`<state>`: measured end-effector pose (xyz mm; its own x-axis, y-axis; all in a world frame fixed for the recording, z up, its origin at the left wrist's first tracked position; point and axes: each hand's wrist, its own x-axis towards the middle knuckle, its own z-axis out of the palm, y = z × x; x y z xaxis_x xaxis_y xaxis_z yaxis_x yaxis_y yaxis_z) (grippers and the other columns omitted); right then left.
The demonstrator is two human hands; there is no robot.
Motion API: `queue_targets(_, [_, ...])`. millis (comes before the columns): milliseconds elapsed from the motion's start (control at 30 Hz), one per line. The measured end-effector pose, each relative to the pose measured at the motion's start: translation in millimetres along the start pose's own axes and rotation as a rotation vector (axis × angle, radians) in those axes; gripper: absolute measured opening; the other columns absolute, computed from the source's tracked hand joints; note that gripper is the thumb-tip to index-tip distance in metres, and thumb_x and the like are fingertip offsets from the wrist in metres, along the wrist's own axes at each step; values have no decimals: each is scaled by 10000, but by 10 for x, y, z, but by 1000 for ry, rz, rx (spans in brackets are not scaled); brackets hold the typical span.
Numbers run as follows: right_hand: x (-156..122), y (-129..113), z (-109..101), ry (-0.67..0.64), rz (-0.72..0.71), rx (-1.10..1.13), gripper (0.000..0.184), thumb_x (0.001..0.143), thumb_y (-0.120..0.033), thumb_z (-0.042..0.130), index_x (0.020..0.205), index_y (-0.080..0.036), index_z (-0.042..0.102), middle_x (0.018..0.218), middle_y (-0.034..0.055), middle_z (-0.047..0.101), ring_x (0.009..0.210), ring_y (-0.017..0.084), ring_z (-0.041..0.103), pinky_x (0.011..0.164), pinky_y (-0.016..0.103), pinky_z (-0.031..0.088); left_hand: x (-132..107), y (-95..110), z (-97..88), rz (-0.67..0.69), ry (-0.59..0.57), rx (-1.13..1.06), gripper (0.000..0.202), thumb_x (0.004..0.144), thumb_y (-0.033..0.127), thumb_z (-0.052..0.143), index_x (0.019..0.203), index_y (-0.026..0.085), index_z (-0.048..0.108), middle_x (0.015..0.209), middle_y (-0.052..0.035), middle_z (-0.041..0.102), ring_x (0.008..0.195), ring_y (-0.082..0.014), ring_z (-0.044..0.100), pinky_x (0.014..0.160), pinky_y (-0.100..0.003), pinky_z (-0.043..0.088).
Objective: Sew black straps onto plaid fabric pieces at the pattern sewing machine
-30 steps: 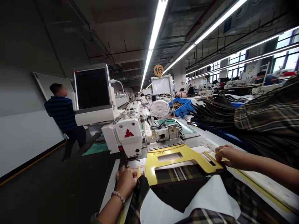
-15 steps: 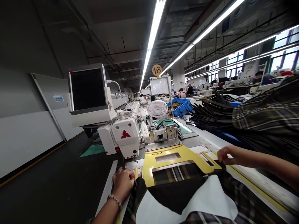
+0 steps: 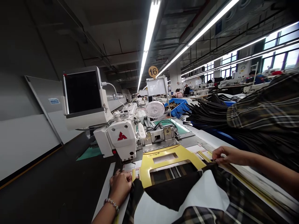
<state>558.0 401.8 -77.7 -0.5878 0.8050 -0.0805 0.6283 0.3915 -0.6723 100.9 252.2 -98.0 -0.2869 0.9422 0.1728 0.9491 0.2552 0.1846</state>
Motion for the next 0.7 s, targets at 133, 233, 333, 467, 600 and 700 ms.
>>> queue_targets(133, [104, 139, 62, 93, -61, -101, 267, 755, -416, 516, 732, -168, 613, 725, 37, 590, 752, 187, 499, 739, 271, 372, -34, 43, -48, -10, 4, -16, 341, 746, 413, 560, 495, 191, 501, 579, 38, 555, 713, -162, 524, 776, -289, 305])
queue_targets(233, [189, 138, 71, 209, -62, -267, 292, 808, -423, 439, 772, -185, 604, 749, 47, 607, 747, 192, 500, 758, 300, 351, -46, 59, -72, -19, 9, -16, 333, 742, 404, 568, 493, 191, 509, 593, 32, 556, 732, -168, 528, 765, -284, 310])
queue_targets(333, [267, 127, 121, 243, -42, -415, 213, 795, -316, 431, 752, -202, 607, 760, 44, 635, 759, 198, 521, 779, 320, 328, -40, 54, -80, -44, 15, -6, 332, 745, 405, 573, 493, 194, 525, 596, 18, 559, 761, -184, 533, 712, -275, 313])
queue_targets(467, [324, 155, 186, 192, -27, -442, 201, 775, -242, 412, 715, -215, 602, 754, 42, 648, 723, 197, 526, 739, 322, 322, -27, 66, -82, -82, 19, 12, 309, 757, 385, 585, 515, 195, 555, 630, 15, 594, 793, -185, 547, 702, -277, 312])
queue_targets(600, [351, 191, 166, 138, -33, -489, 211, 787, -273, 417, 721, -245, 616, 728, 38, 660, 707, 211, 543, 749, 349, 313, -10, 109, -82, -108, 9, 46, 302, 756, 417, 622, 563, 189, 572, 693, 3, 616, 867, -205, 546, 789, -317, 331])
queue_targets(700, [379, 233, 158, 110, -4, -481, 191, 776, -304, 462, 734, -269, 645, 764, 46, 679, 722, 222, 573, 734, 343, 345, 18, 112, -89, -132, -4, 79, 299, 793, 439, 618, 650, 177, 589, 785, -16, 621, 966, -219, 521, 908, -397, 315])
